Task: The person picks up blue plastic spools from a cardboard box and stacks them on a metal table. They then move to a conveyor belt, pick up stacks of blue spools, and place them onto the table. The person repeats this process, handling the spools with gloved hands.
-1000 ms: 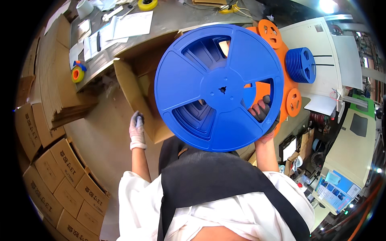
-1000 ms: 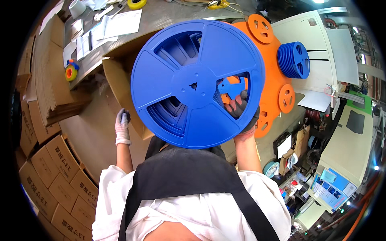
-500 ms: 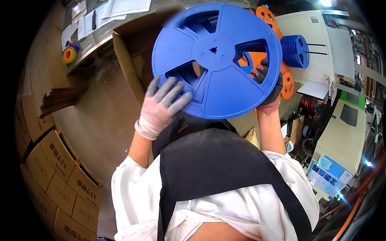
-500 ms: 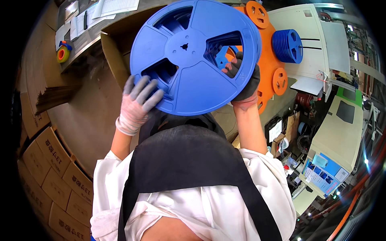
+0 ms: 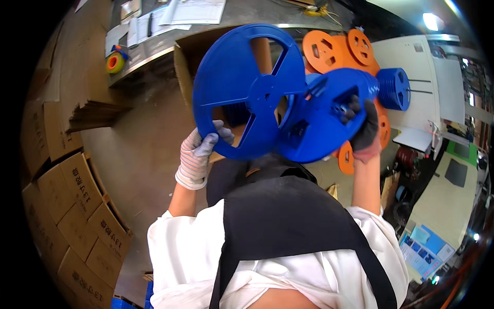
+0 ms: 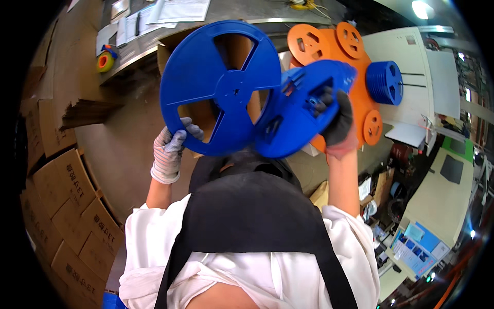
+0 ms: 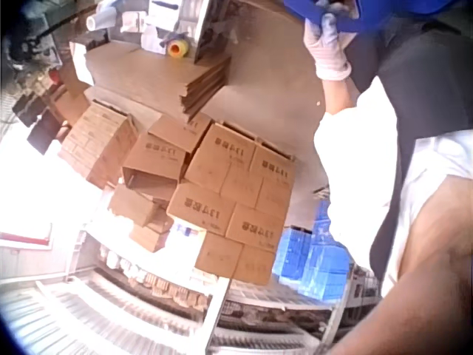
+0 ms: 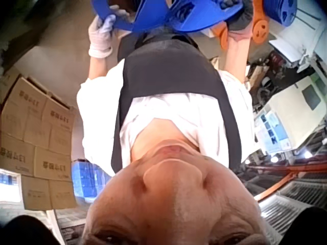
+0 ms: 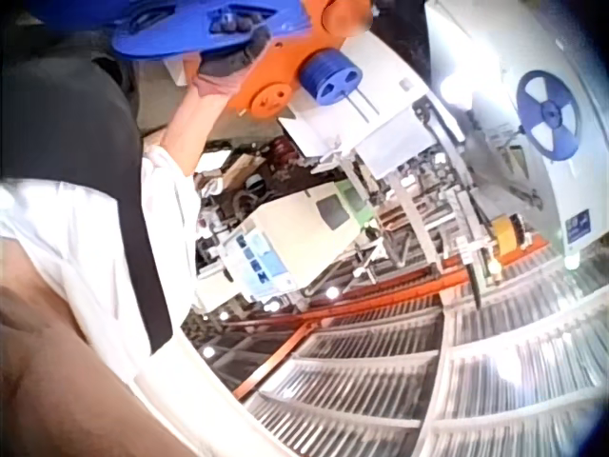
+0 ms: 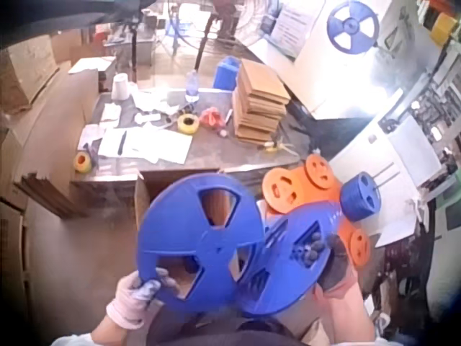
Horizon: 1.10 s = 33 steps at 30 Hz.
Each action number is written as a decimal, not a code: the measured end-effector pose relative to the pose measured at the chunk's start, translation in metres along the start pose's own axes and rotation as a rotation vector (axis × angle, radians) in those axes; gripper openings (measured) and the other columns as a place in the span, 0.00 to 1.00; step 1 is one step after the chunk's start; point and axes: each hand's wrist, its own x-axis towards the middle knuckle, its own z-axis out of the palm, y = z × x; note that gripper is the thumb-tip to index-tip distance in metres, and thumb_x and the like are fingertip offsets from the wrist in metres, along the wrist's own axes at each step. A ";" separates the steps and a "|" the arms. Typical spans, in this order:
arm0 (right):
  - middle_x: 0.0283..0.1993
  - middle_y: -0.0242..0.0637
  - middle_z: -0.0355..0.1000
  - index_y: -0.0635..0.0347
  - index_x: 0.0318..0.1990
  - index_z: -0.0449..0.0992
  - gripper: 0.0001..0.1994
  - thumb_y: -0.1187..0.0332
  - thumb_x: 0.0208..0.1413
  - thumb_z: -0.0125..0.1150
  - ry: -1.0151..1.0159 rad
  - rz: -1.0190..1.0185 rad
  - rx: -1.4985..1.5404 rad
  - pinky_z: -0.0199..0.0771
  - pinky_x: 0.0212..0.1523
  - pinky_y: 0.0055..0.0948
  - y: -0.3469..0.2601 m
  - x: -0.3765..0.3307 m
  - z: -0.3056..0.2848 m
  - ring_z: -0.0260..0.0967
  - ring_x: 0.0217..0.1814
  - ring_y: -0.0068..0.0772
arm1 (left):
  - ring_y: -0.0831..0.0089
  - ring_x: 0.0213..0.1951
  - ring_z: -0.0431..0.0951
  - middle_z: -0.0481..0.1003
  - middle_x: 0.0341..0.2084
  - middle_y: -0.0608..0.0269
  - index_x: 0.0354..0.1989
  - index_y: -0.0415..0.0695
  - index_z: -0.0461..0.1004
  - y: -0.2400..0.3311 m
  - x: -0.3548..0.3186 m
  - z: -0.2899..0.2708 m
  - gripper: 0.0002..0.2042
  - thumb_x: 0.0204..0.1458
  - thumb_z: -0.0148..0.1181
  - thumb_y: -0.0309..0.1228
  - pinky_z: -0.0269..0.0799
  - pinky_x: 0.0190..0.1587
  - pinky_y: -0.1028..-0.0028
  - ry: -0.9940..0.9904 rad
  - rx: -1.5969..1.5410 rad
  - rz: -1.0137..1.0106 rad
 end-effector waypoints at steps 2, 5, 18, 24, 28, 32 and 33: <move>0.33 0.29 0.69 0.65 0.48 0.67 0.20 0.56 0.58 0.52 0.102 -0.088 -0.094 0.68 0.37 0.29 -0.006 -0.021 -0.018 0.64 0.31 0.27 | 0.64 0.37 0.78 0.77 0.33 0.58 0.46 0.37 0.72 0.003 -0.004 -0.011 0.13 0.54 0.58 0.28 0.75 0.44 0.65 0.075 -0.166 -0.059; 0.25 0.24 0.60 0.63 0.48 0.68 0.20 0.57 0.55 0.53 -0.033 -0.149 -0.046 0.61 0.31 0.27 -0.017 -0.040 -0.034 0.56 0.25 0.23 | 0.64 0.36 0.77 0.76 0.32 0.60 0.46 0.37 0.71 -0.009 -0.004 -0.030 0.15 0.52 0.60 0.31 0.75 0.41 0.62 0.100 -0.317 -0.061; 0.37 0.43 0.75 0.70 0.53 0.66 0.26 0.56 0.54 0.50 -0.289 -0.179 0.125 0.74 0.45 0.37 -0.027 -0.055 -0.057 0.75 0.33 0.33 | 0.64 0.36 0.76 0.74 0.34 0.61 0.51 0.38 0.65 -0.005 -0.010 -0.033 0.20 0.52 0.60 0.34 0.72 0.44 0.60 0.111 -0.378 0.017; 0.24 0.22 0.60 0.62 0.46 0.68 0.23 0.53 0.51 0.54 -0.142 -0.321 0.112 0.57 0.30 0.25 -0.015 -0.050 -0.038 0.55 0.21 0.21 | 0.66 0.38 0.74 0.68 0.27 0.66 0.44 0.45 0.65 0.023 -0.002 -0.006 0.16 0.47 0.60 0.29 0.71 0.44 0.63 0.077 -0.100 0.242; 0.24 0.22 0.61 0.63 0.48 0.68 0.22 0.55 0.51 0.54 -0.384 -0.301 0.280 0.56 0.30 0.25 -0.007 -0.045 -0.031 0.54 0.20 0.19 | 0.66 0.45 0.74 0.73 0.37 0.58 0.43 0.42 0.65 -0.004 0.017 -0.011 0.14 0.48 0.60 0.25 0.69 0.49 0.62 0.163 0.725 0.362; 0.23 0.23 0.61 0.65 0.49 0.69 0.23 0.56 0.52 0.53 0.012 -0.417 0.254 0.58 0.33 0.24 -0.007 -0.055 -0.008 0.53 0.20 0.17 | 0.58 0.50 0.71 0.72 0.42 0.54 0.43 0.43 0.65 -0.017 0.014 0.008 0.17 0.45 0.62 0.20 0.65 0.53 0.63 0.119 1.080 0.767; 0.22 0.23 0.60 0.65 0.49 0.69 0.23 0.56 0.52 0.53 -0.086 -0.369 0.292 0.58 0.33 0.24 -0.007 -0.056 -0.009 0.53 0.21 0.18 | 0.56 0.52 0.71 0.72 0.44 0.54 0.43 0.45 0.64 -0.016 0.014 0.015 0.18 0.44 0.63 0.19 0.64 0.54 0.65 0.055 1.168 0.892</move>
